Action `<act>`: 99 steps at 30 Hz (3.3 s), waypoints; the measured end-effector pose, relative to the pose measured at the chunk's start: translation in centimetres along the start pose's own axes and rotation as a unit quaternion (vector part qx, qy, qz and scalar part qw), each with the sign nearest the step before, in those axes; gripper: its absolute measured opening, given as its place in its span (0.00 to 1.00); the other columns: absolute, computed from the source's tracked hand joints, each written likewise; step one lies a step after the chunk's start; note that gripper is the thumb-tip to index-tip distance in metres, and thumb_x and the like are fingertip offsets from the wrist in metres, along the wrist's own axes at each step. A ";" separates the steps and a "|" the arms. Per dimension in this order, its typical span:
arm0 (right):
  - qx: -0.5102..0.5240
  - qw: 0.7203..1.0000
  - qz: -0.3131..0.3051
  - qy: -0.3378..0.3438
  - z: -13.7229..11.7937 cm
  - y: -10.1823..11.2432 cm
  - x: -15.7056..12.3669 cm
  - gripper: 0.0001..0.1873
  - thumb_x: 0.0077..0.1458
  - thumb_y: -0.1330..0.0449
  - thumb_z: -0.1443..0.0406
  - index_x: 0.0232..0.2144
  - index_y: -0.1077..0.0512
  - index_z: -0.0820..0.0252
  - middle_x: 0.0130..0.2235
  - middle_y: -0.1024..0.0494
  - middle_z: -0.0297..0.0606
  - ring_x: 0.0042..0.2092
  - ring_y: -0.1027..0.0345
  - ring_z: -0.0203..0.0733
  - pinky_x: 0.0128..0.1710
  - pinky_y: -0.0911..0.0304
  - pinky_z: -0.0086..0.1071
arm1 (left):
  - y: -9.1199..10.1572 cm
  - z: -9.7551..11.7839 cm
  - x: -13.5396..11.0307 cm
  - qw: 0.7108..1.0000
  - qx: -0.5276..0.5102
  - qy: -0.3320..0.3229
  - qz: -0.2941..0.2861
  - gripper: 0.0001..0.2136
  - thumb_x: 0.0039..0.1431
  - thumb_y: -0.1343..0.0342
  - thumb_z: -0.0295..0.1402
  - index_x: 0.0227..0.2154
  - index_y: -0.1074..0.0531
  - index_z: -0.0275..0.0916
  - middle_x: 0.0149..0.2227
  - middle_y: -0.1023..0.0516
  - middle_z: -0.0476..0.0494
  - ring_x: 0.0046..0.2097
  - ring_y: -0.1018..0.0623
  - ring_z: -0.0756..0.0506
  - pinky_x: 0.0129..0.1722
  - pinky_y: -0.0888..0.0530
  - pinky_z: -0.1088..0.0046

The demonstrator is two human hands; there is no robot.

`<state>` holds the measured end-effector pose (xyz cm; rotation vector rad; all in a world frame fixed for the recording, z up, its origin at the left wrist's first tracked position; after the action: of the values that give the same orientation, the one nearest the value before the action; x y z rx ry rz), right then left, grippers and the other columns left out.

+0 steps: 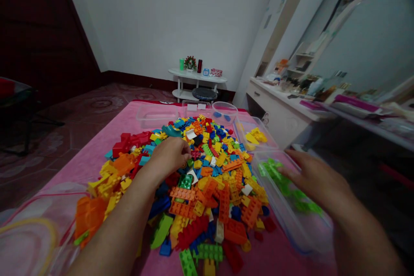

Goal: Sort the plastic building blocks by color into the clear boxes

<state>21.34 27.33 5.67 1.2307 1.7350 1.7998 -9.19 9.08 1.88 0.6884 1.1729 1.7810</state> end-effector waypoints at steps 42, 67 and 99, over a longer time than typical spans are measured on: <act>0.669 0.684 -0.290 -0.026 -19.5 -9.7 3.6 0.21 0.46 0.36 0.55 0.40 0.37 0.57 0.27 0.27 0.31 0.27 0.30 0.35 0.20 0.38 0.24 | -0.4 1.0 0.5 0.965 -0.198 -0.099 0.137 0.25 0.48 0.43 0.29 0.53 0.31 0.40 0.43 0.20 0.44 0.41 0.21 0.44 0.42 0.26 0.69; 0.711 0.682 -0.131 -0.111 -16.0 -9.2 5.3 0.17 0.39 0.30 0.62 0.32 0.29 0.61 0.30 0.22 0.34 0.28 0.29 0.34 0.22 0.33 0.22 | 0.9 -7.4 0.7 0.987 0.011 0.107 0.121 0.33 0.47 0.41 0.38 0.58 0.43 0.47 0.48 0.23 0.42 0.49 0.25 0.39 0.45 0.31 0.65; 0.681 0.689 -0.247 -0.025 -18.6 -8.5 3.8 0.15 0.45 0.34 0.61 0.35 0.33 0.59 0.27 0.23 0.33 0.27 0.28 0.33 0.22 0.36 0.22 | 0.7 -2.1 1.0 0.938 -0.333 -0.058 0.083 0.15 0.55 0.48 0.38 0.41 0.25 0.37 0.30 0.22 0.46 0.33 0.24 0.47 0.35 0.29 0.72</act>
<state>2.27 20.18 1.41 0.8934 3.0138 -0.1045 -11.60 8.98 1.68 0.4786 0.3821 2.0803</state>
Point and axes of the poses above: each hand's wrist, its own x-axis towards the middle knuckle, its own y-axis out of the back of the hand, z = x × y, the point moved 4 cm from there along x, towards the middle knuckle
